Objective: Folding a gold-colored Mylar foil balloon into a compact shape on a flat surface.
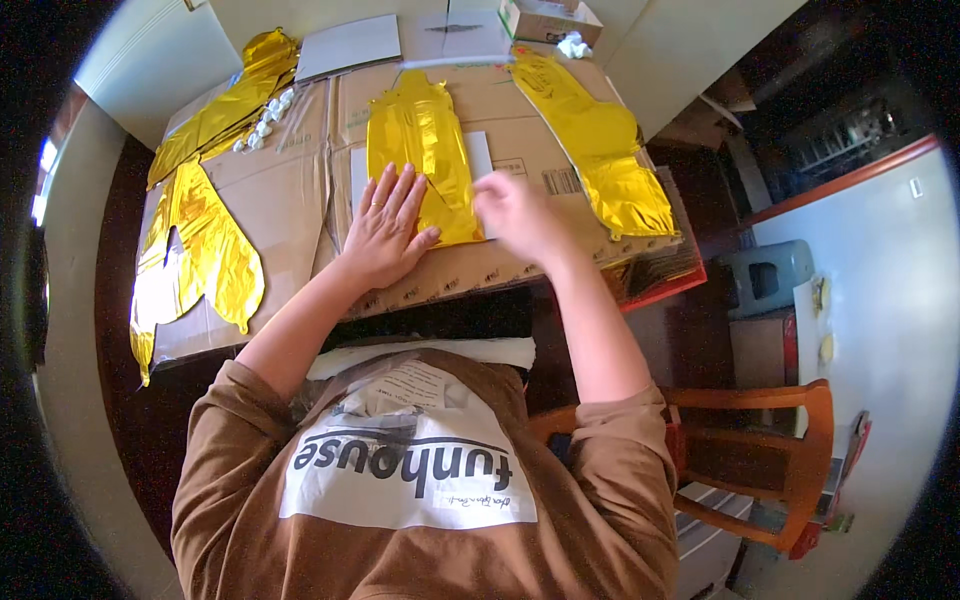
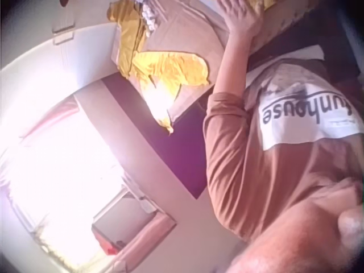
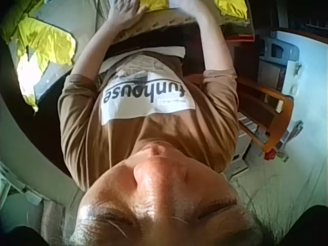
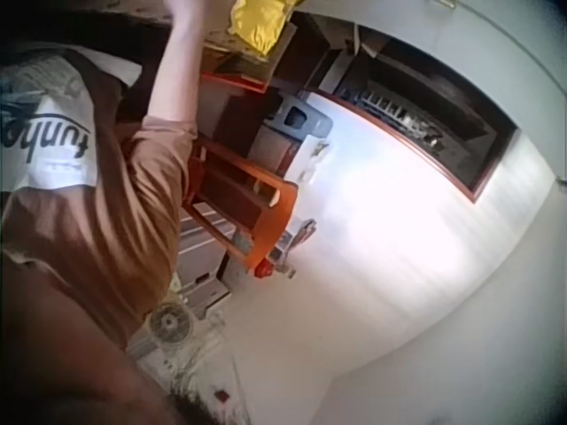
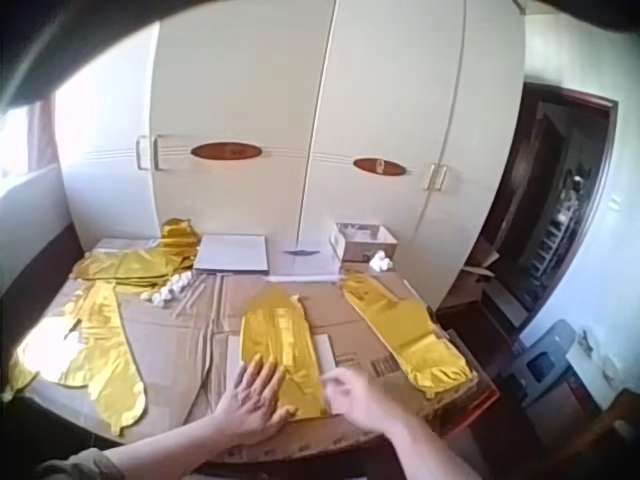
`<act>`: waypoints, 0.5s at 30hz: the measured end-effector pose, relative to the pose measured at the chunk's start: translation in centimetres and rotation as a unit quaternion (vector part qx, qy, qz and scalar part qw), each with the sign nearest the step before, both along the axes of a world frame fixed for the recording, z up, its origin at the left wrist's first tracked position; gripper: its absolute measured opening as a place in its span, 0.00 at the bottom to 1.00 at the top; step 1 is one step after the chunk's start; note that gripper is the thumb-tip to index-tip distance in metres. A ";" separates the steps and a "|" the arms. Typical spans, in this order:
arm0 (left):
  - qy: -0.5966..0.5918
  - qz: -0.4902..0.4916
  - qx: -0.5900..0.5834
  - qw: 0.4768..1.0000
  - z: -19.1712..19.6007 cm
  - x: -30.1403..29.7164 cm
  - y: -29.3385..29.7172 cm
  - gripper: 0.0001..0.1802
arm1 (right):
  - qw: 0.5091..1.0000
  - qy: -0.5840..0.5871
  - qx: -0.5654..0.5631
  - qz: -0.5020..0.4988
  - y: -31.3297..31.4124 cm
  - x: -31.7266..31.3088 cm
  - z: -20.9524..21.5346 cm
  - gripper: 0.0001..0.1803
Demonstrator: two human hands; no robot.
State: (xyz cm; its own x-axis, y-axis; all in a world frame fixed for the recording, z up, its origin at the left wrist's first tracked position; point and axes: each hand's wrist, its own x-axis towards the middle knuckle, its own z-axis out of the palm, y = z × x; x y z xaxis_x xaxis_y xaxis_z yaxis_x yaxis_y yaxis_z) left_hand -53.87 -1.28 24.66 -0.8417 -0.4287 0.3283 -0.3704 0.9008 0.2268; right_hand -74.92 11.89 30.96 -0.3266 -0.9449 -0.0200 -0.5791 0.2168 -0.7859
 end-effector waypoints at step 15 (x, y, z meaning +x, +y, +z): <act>-0.047 0.008 -0.024 0.999 0.3 -0.3 0.5 0.47 | 0.980 0.029 0.081 -0.179 -7.1 -8.8 -2.5 0.14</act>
